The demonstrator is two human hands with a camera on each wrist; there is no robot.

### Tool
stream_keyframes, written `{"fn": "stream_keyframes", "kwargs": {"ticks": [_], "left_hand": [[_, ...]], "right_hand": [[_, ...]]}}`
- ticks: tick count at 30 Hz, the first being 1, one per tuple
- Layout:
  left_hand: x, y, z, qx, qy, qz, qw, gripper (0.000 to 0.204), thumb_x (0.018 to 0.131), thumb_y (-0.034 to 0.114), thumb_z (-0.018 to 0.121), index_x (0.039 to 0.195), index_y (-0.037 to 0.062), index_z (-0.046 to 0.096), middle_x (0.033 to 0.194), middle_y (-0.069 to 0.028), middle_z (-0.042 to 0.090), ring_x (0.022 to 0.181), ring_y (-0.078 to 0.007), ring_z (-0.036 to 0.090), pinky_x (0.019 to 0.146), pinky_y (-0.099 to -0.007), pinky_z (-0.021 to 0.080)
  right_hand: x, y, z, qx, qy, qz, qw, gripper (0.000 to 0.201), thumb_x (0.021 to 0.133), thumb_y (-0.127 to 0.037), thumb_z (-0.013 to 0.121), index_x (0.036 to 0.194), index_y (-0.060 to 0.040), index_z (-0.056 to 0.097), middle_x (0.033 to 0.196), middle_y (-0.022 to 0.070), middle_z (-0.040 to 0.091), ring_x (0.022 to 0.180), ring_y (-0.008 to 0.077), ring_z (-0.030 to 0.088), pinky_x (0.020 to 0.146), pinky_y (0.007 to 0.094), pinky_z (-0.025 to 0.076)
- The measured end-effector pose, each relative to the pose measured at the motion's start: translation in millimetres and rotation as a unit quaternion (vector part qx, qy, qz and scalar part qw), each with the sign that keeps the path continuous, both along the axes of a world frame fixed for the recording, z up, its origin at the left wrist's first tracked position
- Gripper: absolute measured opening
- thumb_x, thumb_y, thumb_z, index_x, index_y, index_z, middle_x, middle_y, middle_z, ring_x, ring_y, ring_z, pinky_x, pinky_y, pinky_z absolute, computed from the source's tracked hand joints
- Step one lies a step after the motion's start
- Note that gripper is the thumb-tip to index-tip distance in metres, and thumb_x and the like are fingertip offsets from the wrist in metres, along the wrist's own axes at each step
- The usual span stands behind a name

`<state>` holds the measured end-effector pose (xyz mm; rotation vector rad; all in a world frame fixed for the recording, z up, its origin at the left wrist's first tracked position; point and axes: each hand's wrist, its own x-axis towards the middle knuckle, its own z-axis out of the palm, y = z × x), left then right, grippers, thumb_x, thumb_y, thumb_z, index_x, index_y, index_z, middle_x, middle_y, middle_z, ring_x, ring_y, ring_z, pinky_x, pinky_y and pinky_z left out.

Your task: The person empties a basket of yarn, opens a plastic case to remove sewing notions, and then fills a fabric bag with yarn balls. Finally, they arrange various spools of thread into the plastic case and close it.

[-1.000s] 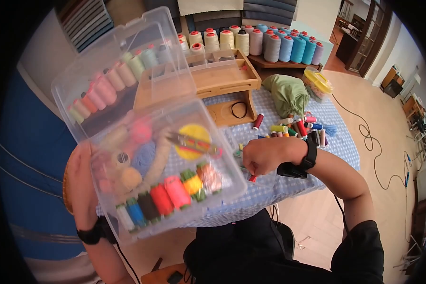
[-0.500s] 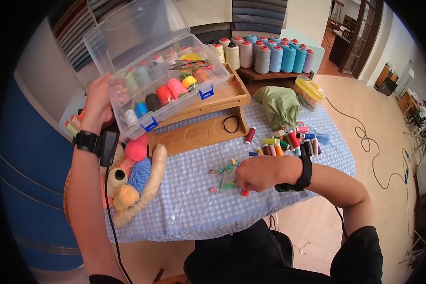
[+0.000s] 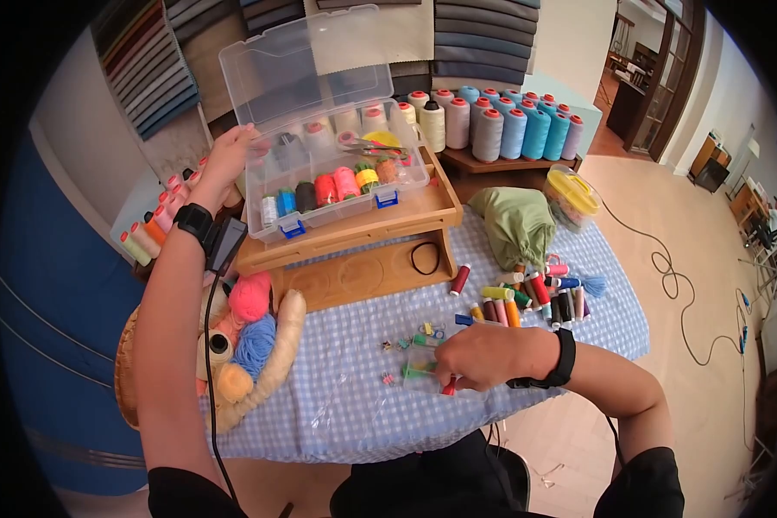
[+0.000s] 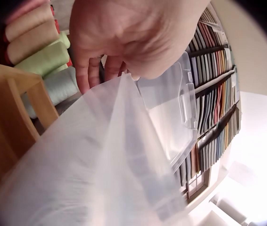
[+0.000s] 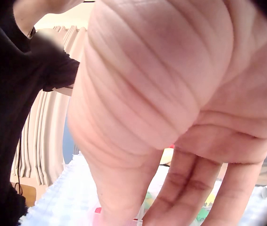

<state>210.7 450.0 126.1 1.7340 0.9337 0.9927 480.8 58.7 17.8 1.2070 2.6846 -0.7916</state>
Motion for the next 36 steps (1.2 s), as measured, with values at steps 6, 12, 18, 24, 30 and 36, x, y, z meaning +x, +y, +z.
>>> {"fn": "stream_keyframes", "kwargs": {"ticks": [6, 12, 18, 24, 30, 36], "left_hand": [[13, 3, -2, 0.056, 0.106, -0.034, 0.992, 0.037, 0.11, 0.039, 0.049, 0.122, 0.0078, 0.064, 0.112, -0.0059, 0.068, 0.101, -0.0146, 0.062, 0.088, -0.029, 0.049], [17, -11, -2, 0.023, 0.088, -0.033, 0.995, 0.036, 0.11, 0.039, 0.05, 0.124, 0.0102, 0.065, 0.113, -0.0033, 0.066, 0.103, -0.0126, 0.061, 0.088, -0.029, 0.049], [8, -27, -4, -0.002, 0.057, -0.037, 0.998, 0.038, 0.108, 0.042, 0.051, 0.128, 0.0124, 0.065, 0.112, -0.0015, 0.069, 0.095, -0.0095, 0.06, 0.079, -0.0266, 0.047], [1, -4, -12, -0.05, 0.076, -0.033, 0.995, 0.04, 0.106, 0.045, 0.055, 0.124, 0.0115, 0.067, 0.109, -0.0002, 0.07, 0.091, -0.0087, 0.06, 0.078, -0.0271, 0.049], [7, -19, -8, -0.095, 0.007, -0.029, 0.995, 0.037, 0.105, 0.042, 0.058, 0.12, 0.0089, 0.067, 0.105, 0.001, 0.07, 0.085, -0.0087, 0.06, 0.076, -0.028, 0.05], [11, -62, 12, 0.044, 0.123, 0.104, 0.986, 0.048, 0.097, 0.043, 0.068, 0.126, 0.0051, 0.062, 0.113, -0.0065, 0.067, 0.101, -0.0169, 0.063, 0.084, -0.0333, 0.052]], "right_hand": [[1, 1, -7, 0.008, 0.017, 0.003, 1.0, 0.006, 0.082, -0.011, 0.073, 0.087, -0.0085, 0.071, 0.09, 0.0093, 0.067, 0.092, 0.0323, 0.067, 0.077, 0.0433, 0.053], [1, 5, -2, -0.036, 0.02, -0.01, 0.999, 0.007, 0.083, -0.013, 0.076, 0.086, -0.0082, 0.071, 0.092, 0.0094, 0.067, 0.093, 0.0324, 0.067, 0.08, 0.0431, 0.052], [2, 11, 0, -0.09, 0.021, -0.024, 0.995, 0.009, 0.082, -0.014, 0.078, 0.088, -0.0077, 0.075, 0.094, 0.011, 0.069, 0.093, 0.0335, 0.068, 0.079, 0.0427, 0.051], [7, 22, -1, -0.145, 0.055, -0.012, 0.988, 0.01, 0.083, -0.012, 0.078, 0.09, -0.0058, 0.076, 0.093, 0.0119, 0.07, 0.089, 0.0335, 0.068, 0.077, 0.0411, 0.051], [5, 24, 5, -0.139, 0.031, -0.018, 0.99, 0.011, 0.082, -0.014, 0.079, 0.089, -0.0059, 0.077, 0.087, 0.0125, 0.071, 0.085, 0.0337, 0.069, 0.074, 0.0413, 0.051], [3, 29, 2, -0.122, 0.004, -0.004, 0.993, 0.009, 0.078, -0.011, 0.076, 0.085, -0.0061, 0.079, 0.082, 0.0133, 0.072, 0.081, 0.0327, 0.07, 0.07, 0.0422, 0.052]]}}
